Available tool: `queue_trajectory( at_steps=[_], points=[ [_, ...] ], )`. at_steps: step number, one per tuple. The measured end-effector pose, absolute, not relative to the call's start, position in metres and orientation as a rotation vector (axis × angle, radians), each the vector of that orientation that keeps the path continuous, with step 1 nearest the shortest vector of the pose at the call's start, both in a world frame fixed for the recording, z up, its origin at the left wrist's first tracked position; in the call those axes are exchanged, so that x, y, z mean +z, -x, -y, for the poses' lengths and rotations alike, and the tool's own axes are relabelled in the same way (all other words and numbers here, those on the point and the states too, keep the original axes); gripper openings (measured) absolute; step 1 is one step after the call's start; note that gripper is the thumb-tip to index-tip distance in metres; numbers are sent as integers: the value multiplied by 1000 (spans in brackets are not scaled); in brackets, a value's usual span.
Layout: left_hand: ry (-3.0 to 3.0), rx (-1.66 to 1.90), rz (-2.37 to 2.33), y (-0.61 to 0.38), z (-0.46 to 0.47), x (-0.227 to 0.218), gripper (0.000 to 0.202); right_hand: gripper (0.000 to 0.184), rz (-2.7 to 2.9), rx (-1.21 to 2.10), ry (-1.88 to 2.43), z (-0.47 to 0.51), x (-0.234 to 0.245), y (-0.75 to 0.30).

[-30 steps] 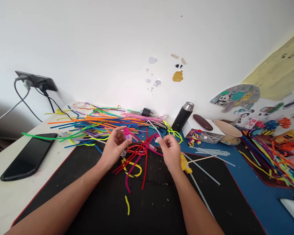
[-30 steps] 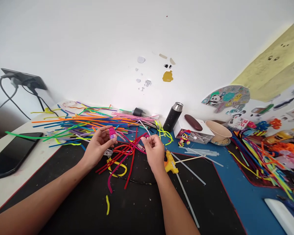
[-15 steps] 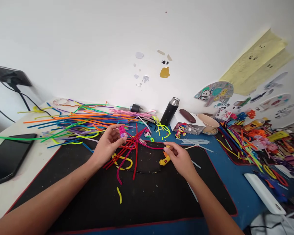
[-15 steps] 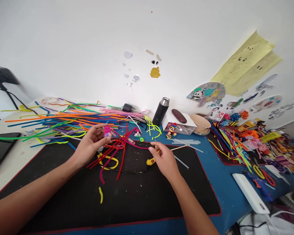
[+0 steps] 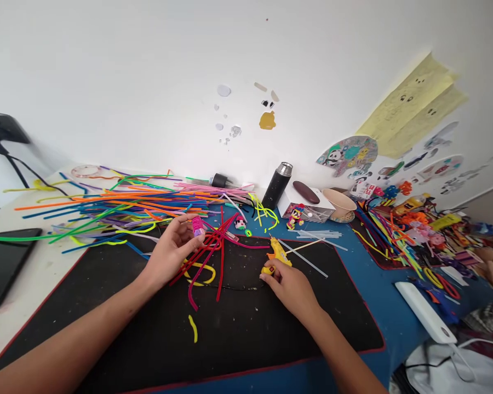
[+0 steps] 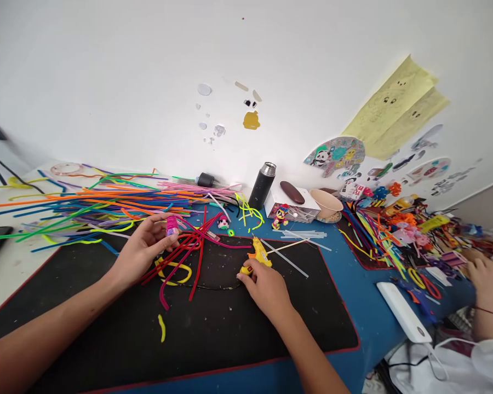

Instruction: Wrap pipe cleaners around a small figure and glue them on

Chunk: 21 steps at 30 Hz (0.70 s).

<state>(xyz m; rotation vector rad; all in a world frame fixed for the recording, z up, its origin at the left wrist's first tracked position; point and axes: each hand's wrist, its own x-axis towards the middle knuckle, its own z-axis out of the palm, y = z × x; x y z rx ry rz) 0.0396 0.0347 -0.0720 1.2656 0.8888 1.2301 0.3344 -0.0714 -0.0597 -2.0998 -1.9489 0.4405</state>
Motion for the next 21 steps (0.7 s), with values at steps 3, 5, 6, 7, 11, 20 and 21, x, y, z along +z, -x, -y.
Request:
queue_trajectory(
  at_steps=[3,5,6,7,11,20,21],
  points=[
    [-1239,1228,-925,-38,-32,-70,55,20,1980,468,2082,76,-50,-341],
    [-1222,1230,-936,-37,-31,-69,57,21,1979,481,2048,83,-45,-346],
    [-1213,1232,-936,-38,-31,-69,57,22,1964,489,2042,87,-45,-347],
    [-1204,1233,-934,-38,-31,-69,57,23,1942,496,2044,90,-45,-349],
    [-1198,1238,-902,-39,-32,-72,54,33,1850,488,2108,98,-57,-349],
    [-1195,1236,-893,-37,-32,-74,52,33,1718,480,2087,98,-78,-349],
    [-1186,1243,-891,-36,-31,-73,52,33,1686,492,2074,99,-78,-349]
  ],
)
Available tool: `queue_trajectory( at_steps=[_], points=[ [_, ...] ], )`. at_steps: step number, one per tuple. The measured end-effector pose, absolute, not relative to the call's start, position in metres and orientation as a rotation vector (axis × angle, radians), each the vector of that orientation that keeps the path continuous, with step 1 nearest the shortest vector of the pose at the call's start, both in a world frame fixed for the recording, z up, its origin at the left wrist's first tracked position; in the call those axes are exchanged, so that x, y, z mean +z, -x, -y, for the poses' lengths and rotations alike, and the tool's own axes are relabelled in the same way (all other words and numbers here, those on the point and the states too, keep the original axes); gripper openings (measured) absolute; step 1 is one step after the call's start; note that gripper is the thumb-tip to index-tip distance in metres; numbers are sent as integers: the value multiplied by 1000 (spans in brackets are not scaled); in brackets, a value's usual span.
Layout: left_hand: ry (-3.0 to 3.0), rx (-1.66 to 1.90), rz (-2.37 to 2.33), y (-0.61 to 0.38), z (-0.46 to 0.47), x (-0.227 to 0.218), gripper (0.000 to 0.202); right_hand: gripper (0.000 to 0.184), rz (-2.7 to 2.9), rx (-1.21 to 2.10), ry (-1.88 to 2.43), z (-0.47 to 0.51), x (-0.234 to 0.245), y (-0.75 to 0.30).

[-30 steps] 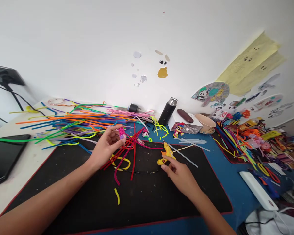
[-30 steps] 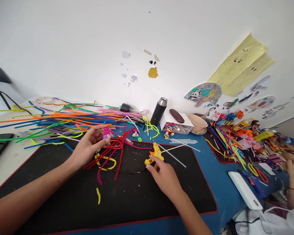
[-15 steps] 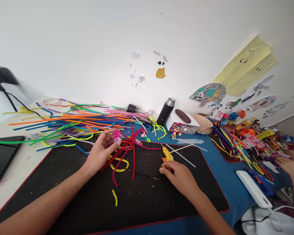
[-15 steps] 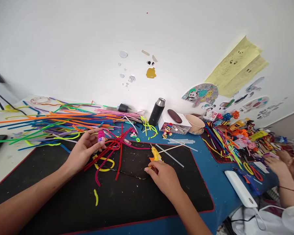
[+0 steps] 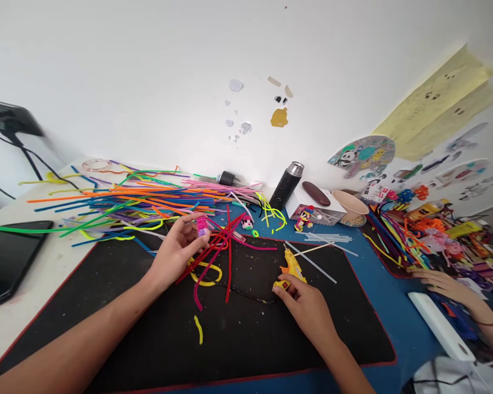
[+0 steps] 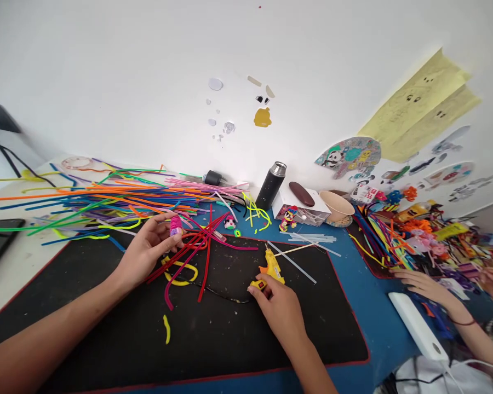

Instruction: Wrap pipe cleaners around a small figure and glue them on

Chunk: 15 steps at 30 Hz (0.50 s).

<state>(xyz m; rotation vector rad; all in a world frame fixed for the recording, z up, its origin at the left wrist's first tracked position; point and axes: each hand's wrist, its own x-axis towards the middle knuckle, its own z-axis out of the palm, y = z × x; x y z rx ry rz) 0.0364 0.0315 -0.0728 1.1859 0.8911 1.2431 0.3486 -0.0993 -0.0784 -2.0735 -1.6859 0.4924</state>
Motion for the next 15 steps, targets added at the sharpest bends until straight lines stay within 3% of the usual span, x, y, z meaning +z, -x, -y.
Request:
queue_trajectory(
  at_steps=[15],
  points=[
    [-939,870,-537,-48,-15,-61,39,30,1710,686,1665,58,-42,-269]
  ],
)
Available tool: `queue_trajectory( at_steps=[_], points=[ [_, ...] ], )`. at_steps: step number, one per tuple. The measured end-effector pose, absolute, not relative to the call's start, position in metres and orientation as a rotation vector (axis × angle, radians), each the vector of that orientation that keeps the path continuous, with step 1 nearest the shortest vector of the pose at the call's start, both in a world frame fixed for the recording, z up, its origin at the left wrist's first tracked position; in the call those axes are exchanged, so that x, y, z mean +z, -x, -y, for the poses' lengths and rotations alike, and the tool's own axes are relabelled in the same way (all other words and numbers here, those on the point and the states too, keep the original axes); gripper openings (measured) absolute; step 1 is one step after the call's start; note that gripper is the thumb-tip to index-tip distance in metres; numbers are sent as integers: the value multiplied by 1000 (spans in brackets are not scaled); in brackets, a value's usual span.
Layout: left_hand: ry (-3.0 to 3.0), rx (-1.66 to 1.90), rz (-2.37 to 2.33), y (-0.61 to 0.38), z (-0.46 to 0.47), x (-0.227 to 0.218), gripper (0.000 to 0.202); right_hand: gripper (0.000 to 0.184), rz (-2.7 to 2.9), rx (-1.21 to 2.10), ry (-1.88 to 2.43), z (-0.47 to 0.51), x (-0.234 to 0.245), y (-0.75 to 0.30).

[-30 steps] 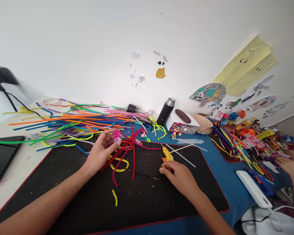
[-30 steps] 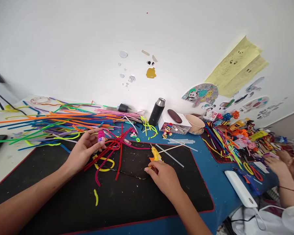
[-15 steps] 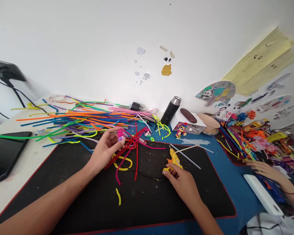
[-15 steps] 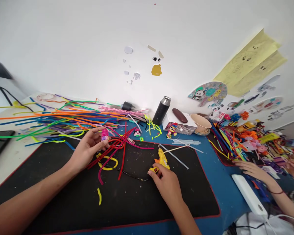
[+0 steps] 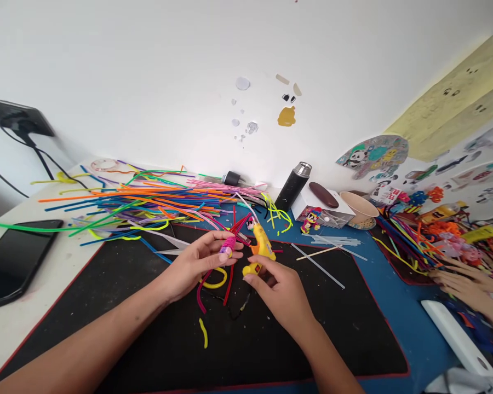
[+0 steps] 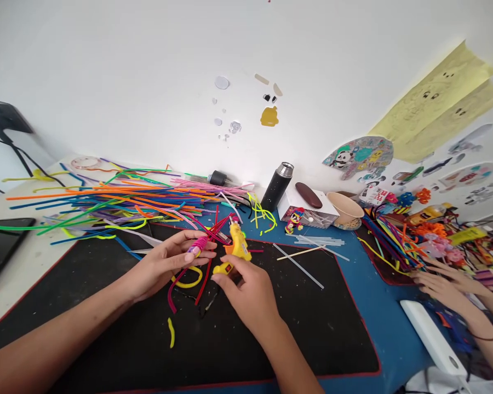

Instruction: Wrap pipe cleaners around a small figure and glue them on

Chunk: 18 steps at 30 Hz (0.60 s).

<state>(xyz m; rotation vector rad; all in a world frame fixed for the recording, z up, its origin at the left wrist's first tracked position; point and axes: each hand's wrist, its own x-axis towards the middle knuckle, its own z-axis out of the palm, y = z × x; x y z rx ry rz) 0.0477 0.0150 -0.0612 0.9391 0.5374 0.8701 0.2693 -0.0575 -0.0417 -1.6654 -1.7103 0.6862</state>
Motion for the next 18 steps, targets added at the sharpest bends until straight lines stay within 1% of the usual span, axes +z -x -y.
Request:
queue_trajectory(
  at_steps=[8,14,18],
  points=[
    [-696,924,-525,-40,-23,-64,33,30,1726,750,1450,17,-45,-241],
    [-609,1033,-467,-42,-28,-66,26,31,1505,871,1306,-2,-56,-231],
    [-549,1076,-420,-40,-31,-69,26,33,1414,962,1202,-13,-56,-221]
  ],
)
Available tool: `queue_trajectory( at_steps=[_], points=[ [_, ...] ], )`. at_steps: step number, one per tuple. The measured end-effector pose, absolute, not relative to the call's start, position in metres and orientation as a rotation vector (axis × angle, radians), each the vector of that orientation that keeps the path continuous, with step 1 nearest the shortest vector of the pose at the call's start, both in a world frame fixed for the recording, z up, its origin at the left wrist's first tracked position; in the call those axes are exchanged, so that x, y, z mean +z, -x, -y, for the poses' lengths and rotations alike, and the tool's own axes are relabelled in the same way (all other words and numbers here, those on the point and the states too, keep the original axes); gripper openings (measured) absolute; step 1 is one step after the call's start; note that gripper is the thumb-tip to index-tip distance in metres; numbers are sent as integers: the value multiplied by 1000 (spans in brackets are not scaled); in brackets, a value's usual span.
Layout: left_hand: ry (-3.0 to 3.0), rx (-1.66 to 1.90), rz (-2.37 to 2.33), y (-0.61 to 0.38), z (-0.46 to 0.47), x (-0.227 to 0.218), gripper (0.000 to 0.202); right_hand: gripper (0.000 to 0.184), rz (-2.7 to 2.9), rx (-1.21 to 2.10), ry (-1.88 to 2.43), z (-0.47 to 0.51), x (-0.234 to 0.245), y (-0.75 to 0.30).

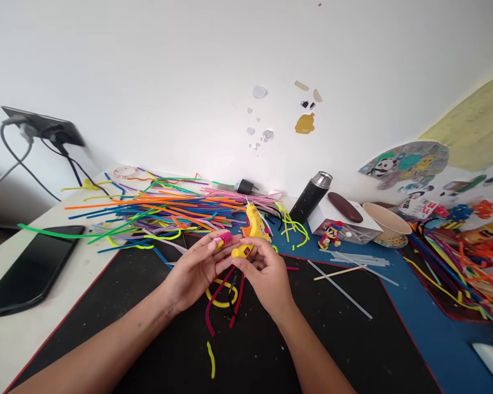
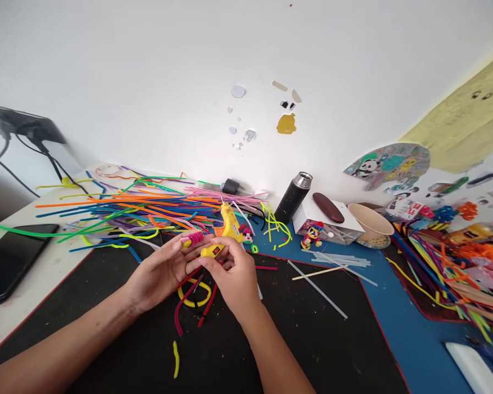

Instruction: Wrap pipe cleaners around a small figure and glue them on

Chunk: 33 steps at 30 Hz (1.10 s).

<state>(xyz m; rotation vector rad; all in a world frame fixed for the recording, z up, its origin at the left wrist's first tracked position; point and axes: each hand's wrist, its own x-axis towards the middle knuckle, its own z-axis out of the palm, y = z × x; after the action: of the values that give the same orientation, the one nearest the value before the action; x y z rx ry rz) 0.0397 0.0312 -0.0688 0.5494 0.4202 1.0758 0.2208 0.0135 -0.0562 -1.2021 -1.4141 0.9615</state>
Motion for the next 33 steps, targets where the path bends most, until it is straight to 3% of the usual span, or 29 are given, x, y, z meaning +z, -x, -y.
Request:
queue_trajectory(
  at_steps=[17,25,33],
  points=[
    [-498,1126,-391,-38,-32,-69,29,23,1178,1114,991,-31,-54,-205],
    [-481,1174,-345,-29,-36,-61,31,46,1031,1203,949,-44,-46,-190],
    [-502,1158,-329,-30,-33,-65,34,54,939,1181,937,-40,-58,-189]
  ],
)
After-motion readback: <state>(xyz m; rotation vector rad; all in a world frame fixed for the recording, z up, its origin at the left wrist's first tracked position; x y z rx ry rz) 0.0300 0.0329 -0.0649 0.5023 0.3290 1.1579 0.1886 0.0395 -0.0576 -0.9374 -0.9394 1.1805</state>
